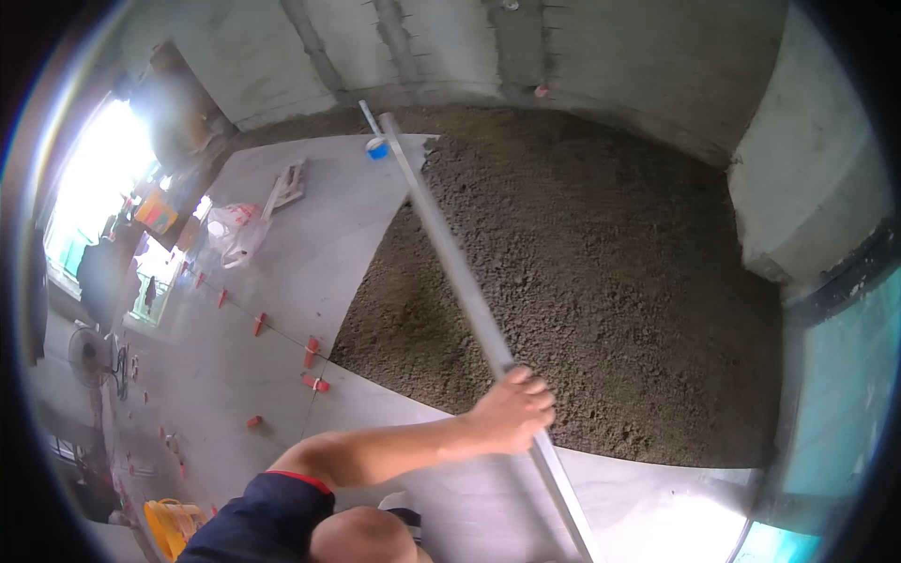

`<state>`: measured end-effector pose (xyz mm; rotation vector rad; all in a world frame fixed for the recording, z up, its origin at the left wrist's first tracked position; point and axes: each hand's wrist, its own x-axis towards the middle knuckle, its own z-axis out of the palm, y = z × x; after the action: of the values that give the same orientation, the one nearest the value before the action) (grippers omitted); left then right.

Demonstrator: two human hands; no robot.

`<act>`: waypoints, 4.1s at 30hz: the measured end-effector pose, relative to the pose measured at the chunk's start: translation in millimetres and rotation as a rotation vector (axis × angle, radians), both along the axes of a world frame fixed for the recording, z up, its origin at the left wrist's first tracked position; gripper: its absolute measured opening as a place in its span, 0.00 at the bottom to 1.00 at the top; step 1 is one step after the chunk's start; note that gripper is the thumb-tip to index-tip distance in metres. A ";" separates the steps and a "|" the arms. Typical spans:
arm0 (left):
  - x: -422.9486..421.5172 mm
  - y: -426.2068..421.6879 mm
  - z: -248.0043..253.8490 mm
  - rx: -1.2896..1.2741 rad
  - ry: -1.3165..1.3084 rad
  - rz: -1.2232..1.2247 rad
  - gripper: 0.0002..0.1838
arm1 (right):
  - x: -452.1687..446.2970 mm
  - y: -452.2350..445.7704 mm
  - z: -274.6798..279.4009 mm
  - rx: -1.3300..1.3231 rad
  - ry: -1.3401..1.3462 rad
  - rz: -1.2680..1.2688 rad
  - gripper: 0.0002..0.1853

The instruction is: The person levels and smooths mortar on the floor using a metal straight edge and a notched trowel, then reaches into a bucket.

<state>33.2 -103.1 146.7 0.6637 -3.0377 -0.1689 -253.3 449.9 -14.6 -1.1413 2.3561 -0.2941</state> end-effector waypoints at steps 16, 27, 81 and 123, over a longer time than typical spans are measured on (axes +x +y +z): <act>159.5 -30.3 -55.3 0.263 -0.339 0.324 0.13 | 26.6 -56.9 20.9 -0.333 -0.401 -0.529 0.27; 138.2 -209.8 -73.4 0.635 0.320 0.953 0.13 | 25.4 -30.5 19.3 -0.438 -0.582 -0.700 0.27; -42.2 125.7 -3.0 1.115 0.375 -0.204 0.35 | 107.4 -280.9 137.9 -0.483 -0.963 -0.186 0.21; 147.2 45.4 -45.3 0.257 -0.184 0.309 0.24 | 9.0 -213.1 102.8 -0.123 -0.048 0.314 0.26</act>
<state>180.4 -57.7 101.4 1.2175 -3.0559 -0.5204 -244.2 236.8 88.2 -1.5209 2.1003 -0.3527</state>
